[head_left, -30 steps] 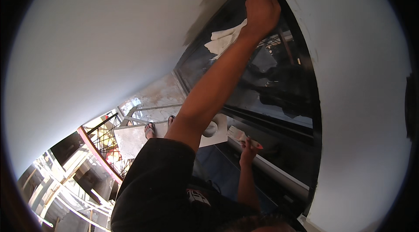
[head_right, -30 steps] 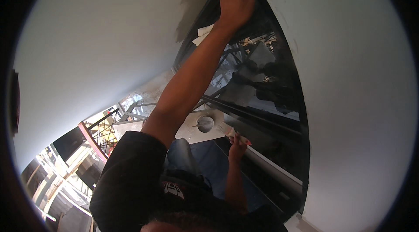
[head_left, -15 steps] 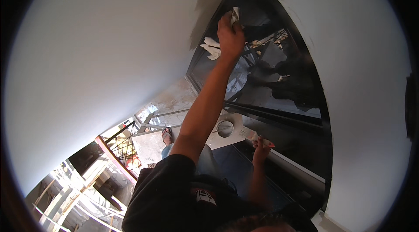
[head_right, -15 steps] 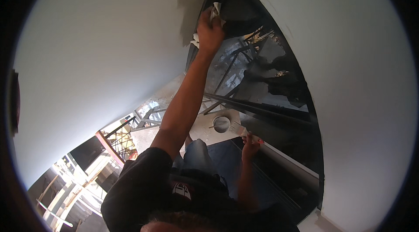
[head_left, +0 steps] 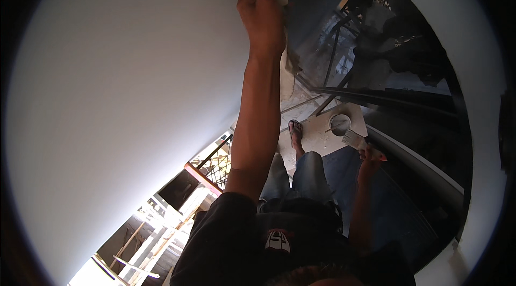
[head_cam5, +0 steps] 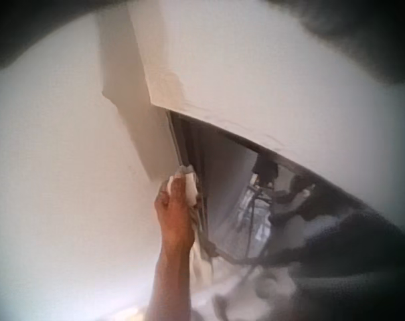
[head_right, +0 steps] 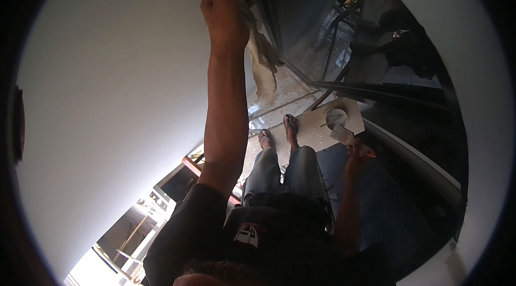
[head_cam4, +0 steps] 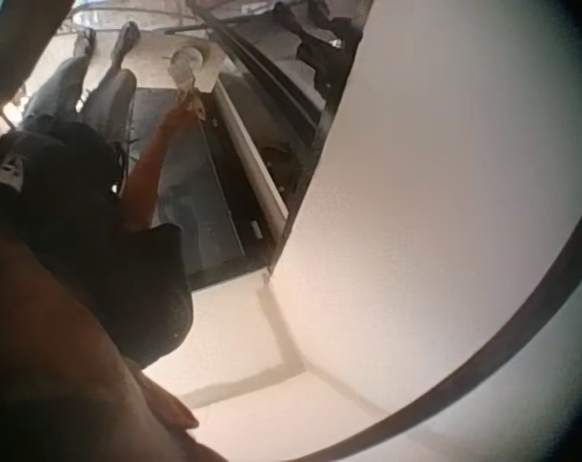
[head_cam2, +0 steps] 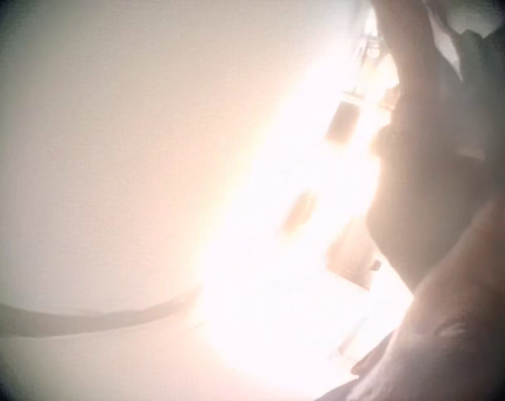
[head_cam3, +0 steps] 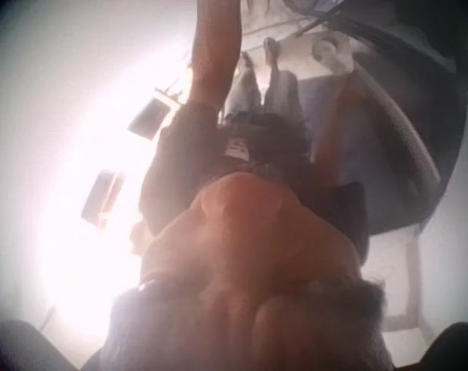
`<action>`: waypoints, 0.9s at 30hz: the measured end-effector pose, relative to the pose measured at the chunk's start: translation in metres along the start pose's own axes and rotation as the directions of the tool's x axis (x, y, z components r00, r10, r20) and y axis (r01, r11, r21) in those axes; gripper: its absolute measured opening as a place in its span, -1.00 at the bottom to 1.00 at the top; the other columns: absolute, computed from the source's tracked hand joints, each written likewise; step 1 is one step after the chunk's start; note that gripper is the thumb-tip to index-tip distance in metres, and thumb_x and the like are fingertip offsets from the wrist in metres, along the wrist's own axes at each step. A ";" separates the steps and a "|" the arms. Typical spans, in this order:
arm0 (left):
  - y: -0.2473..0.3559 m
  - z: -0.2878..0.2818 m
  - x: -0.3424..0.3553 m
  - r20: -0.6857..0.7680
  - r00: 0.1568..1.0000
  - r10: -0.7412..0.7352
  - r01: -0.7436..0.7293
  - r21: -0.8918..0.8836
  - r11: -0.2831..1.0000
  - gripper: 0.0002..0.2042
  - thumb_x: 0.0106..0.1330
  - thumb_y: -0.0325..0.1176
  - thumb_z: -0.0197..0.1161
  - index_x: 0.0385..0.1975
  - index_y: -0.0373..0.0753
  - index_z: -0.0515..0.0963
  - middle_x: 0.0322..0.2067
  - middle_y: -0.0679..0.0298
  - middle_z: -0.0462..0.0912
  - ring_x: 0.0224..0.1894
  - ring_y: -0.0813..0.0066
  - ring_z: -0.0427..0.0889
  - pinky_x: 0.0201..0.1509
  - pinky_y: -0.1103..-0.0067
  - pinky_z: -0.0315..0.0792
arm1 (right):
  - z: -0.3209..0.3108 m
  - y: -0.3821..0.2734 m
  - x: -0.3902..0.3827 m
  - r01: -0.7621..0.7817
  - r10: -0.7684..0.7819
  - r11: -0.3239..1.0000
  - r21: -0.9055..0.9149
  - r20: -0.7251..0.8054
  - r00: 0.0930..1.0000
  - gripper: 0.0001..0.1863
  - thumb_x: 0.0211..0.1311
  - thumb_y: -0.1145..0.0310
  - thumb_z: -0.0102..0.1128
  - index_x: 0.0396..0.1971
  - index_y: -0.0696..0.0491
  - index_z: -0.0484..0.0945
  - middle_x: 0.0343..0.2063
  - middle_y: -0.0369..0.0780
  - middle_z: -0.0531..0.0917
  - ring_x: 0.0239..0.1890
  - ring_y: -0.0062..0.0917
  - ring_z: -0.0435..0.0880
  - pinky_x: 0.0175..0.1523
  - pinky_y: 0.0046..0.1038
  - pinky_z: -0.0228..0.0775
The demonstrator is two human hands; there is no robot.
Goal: The person applies a substance to a ceiling corner using a brush and wipes the surface with a cloth.
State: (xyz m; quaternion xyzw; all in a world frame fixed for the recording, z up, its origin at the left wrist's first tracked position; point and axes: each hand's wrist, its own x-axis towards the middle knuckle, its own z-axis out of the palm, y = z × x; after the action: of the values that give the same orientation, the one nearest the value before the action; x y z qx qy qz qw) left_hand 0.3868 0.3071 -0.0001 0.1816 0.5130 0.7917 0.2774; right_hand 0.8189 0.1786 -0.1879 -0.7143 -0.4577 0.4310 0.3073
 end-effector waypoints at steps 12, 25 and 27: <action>0.017 0.058 0.067 -0.086 0.996 -0.002 -0.025 -0.311 0.950 -0.86 0.24 -0.38 0.00 -0.51 -0.26 0.40 -0.66 0.32 0.39 -0.68 0.55 0.39 -0.66 0.62 0.26 | -0.006 0.034 -0.007 -0.099 0.099 0.995 -0.014 0.009 0.995 -0.60 0.27 0.18 0.15 -0.11 0.22 0.44 -0.46 -0.23 0.60 -0.46 -0.65 0.56 -0.36 -0.60 0.37; 0.008 0.062 0.099 -0.260 0.901 0.347 -0.348 0.043 0.936 -0.79 0.23 -0.37 0.09 -0.47 -0.45 0.41 -0.62 0.20 0.48 -0.65 0.53 0.38 -0.64 0.54 0.23 | -0.009 -0.006 0.002 -0.024 0.024 0.997 -0.077 -0.001 1.000 -0.59 0.27 0.12 0.13 -0.22 0.24 0.46 -0.47 -0.21 0.61 -0.46 -0.60 0.53 -0.34 -0.50 0.36; 0.009 0.065 0.096 -0.295 0.858 0.420 -0.397 0.138 0.907 -0.76 0.26 -0.36 0.09 -0.39 -0.50 0.42 -0.58 0.17 0.52 -0.61 0.49 0.44 -0.59 0.52 0.29 | -0.014 -0.008 0.005 -0.050 0.050 0.994 -0.092 0.003 0.999 -0.58 0.27 0.11 0.13 -0.22 0.24 0.48 -0.47 -0.21 0.62 -0.45 -0.60 0.55 -0.35 -0.52 0.36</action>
State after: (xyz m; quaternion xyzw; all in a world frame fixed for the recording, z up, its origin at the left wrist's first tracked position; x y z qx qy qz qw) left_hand 0.3470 0.4107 0.0349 0.1663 0.5291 0.8321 0.0099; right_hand 0.8293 0.1852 -0.1772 -0.7378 -0.4600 0.4189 0.2619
